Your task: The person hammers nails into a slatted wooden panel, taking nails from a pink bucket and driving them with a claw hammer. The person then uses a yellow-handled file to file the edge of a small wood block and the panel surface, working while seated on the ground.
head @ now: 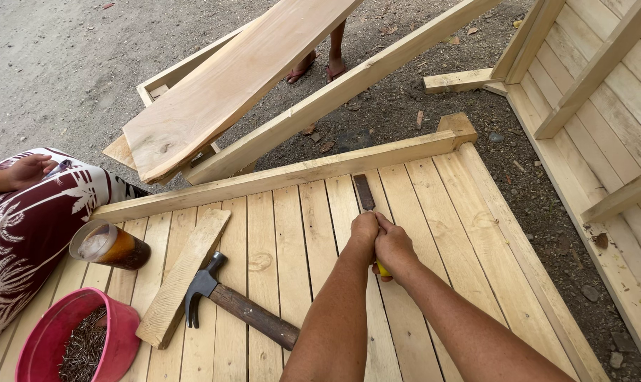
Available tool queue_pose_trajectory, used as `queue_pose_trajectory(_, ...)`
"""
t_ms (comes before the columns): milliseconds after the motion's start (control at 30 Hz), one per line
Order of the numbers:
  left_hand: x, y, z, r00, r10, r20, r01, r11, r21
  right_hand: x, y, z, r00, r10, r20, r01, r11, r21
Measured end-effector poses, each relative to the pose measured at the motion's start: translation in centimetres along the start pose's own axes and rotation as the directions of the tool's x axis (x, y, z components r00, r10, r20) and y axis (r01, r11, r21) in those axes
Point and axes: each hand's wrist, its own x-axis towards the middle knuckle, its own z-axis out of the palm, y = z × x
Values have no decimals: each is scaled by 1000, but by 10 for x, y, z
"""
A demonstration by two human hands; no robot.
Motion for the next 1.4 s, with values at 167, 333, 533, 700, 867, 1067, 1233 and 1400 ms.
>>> queue_pose_trajectory(167, 18, -1, 0, 1000, 8, 9, -8, 1000, 6, 5, -3, -1, 999, 36, 22, -36, 999, -38)
queue_pose_trajectory(333, 30, -4, -5, 999, 41, 11, -41, 999, 19, 6, -1, 7, 1000, 8, -6, -8, 1000, 24)
queue_pose_trajectory(533, 19, 9, -8, 999, 33, 6, -34, 998, 54, 3, -9, 11, 997, 81, 13, -81, 997, -14)
queue_pose_trajectory(700, 27, 2, -3, 996, 86, -13, -83, 984, 161, 6, -3, 2, 997, 39, 68, -44, 996, 74)
queue_pose_trajectory(867, 35, -1, 11, 945, 325, 42, -282, 740, 611, 12, 9, -4, 995, 30, 94, -47, 982, 183)
queue_pose_trajectory(1067, -1, -5, 4, 998, 57, -11, -57, 997, 46, -1, 10, -6, 999, 2, 44, -2, 1000, -5)
queue_pose_trajectory(1233, -28, 2, 1, 1000, 17, 4, -17, 1000, 20, -9, 3, -7, 999, 23, 47, -23, 1000, -5)
queue_pose_trajectory(1400, -22, 0, -2, 1000, -21, 13, 21, 1000, -18, -10, 2, -6, 999, 20, 45, -19, 1000, -16)
